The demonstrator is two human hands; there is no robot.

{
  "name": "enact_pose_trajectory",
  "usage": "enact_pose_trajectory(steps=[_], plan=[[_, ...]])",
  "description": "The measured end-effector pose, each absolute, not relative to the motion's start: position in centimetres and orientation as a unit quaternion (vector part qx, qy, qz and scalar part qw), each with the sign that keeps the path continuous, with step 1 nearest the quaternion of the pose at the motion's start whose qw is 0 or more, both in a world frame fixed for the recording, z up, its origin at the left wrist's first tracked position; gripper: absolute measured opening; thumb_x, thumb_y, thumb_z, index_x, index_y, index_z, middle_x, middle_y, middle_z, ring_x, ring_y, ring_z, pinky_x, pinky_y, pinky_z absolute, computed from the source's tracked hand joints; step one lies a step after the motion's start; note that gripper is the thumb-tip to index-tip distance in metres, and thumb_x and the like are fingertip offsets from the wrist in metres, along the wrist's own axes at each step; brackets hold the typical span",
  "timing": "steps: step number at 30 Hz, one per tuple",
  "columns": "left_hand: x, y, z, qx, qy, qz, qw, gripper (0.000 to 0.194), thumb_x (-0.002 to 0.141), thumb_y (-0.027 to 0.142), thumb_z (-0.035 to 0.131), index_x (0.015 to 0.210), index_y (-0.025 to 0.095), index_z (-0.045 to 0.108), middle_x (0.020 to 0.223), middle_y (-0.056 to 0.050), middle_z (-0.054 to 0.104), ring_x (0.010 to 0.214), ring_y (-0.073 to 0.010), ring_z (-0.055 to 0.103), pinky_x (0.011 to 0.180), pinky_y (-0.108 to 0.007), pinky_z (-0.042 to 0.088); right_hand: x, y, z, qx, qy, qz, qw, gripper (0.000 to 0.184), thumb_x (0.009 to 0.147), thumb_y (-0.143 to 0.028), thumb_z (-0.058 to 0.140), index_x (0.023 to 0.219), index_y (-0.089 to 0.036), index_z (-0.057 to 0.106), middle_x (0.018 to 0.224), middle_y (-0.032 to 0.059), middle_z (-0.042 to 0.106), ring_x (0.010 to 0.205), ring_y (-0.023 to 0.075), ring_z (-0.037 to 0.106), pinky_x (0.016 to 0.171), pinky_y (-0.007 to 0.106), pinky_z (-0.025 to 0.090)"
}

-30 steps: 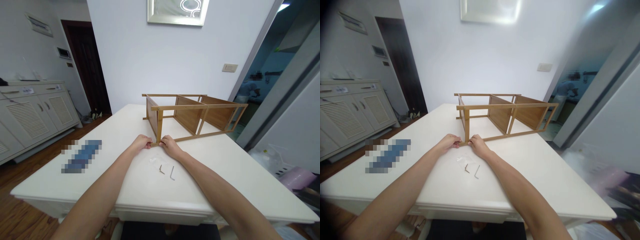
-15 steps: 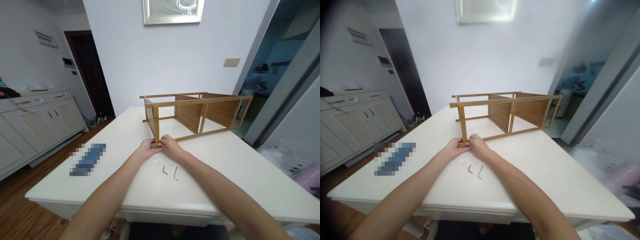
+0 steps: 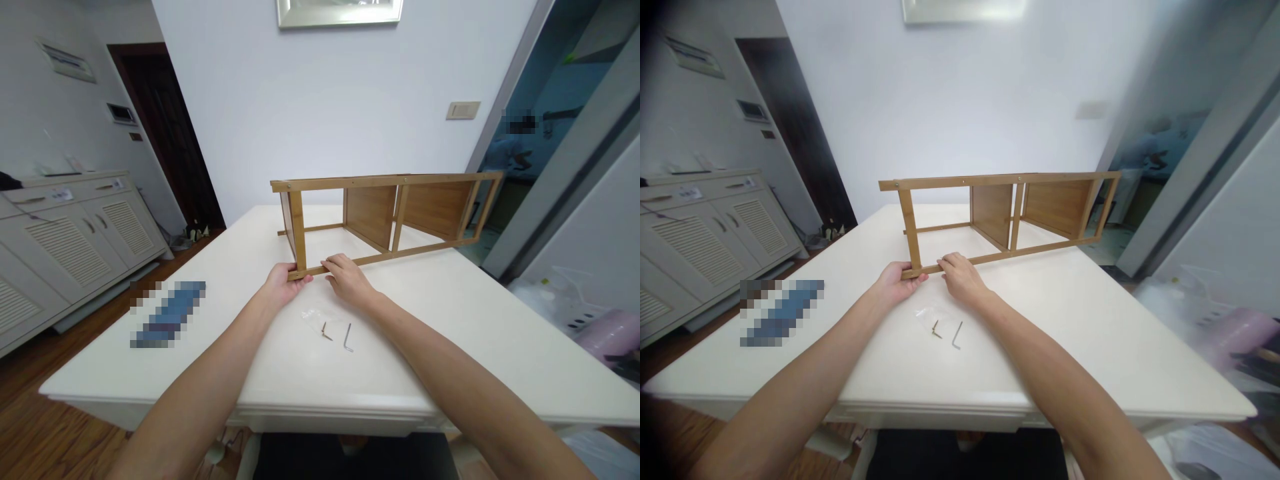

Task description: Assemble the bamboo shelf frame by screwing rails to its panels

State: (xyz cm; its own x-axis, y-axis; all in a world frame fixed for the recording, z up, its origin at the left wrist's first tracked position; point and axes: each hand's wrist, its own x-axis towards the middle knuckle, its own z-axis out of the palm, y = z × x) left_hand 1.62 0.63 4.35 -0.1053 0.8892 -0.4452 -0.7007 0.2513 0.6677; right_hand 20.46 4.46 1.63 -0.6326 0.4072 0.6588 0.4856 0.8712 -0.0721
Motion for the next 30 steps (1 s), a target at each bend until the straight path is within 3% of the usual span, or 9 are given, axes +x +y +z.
enact_pose_trajectory(steps=[6, 18, 30], plan=[[1.0, 0.3, 5.5, 0.099, 0.44, 0.585, 0.674, 0.017, 0.082, 0.007, 0.044, 0.092, 0.01, 0.057, 0.068, -0.006, 0.054, 0.046, -0.0108, 0.05, 0.032, -0.016, 0.04, 20.4, 4.9, 1.4, -0.243, -0.894, -0.113, 0.359, 0.035, 0.098, -0.018, 0.037, 0.126, -0.015, 0.058, 0.108, 0.0151, 0.063, 0.103, 0.0254, 0.053, 0.092, 0.044, 0.048], [0.7, -1.3, 7.7, 0.096, 0.402, 0.572, 0.709, 0.013, 0.083, 0.01, 0.041, 0.091, 0.013, 0.051, 0.067, -0.001, 0.043, 0.041, -0.006, 0.038, 0.027, -0.011, 0.021, 20.4, 4.4, 2.6, -0.236, -0.87, -0.139, 0.41, 0.036, 0.1, -0.02, 0.035, 0.129, -0.017, 0.056, 0.11, 0.0133, 0.063, 0.105, 0.0238, 0.054, 0.095, 0.043, 0.047], [1.1, -1.7, 8.3, 0.087, 0.356, 0.61, 0.703, 0.017, 0.089, 0.007, 0.034, 0.09, 0.014, 0.049, 0.066, -0.001, 0.046, 0.042, -0.0054, 0.041, 0.028, -0.008, 0.026, 20.3, 3.3, 3.7, -0.189, -0.862, -0.139, 0.449, 0.048, 0.096, -0.008, 0.023, 0.136, -0.014, 0.049, 0.119, 0.0164, 0.059, 0.12, 0.0244, 0.05, 0.102, 0.046, 0.045]])
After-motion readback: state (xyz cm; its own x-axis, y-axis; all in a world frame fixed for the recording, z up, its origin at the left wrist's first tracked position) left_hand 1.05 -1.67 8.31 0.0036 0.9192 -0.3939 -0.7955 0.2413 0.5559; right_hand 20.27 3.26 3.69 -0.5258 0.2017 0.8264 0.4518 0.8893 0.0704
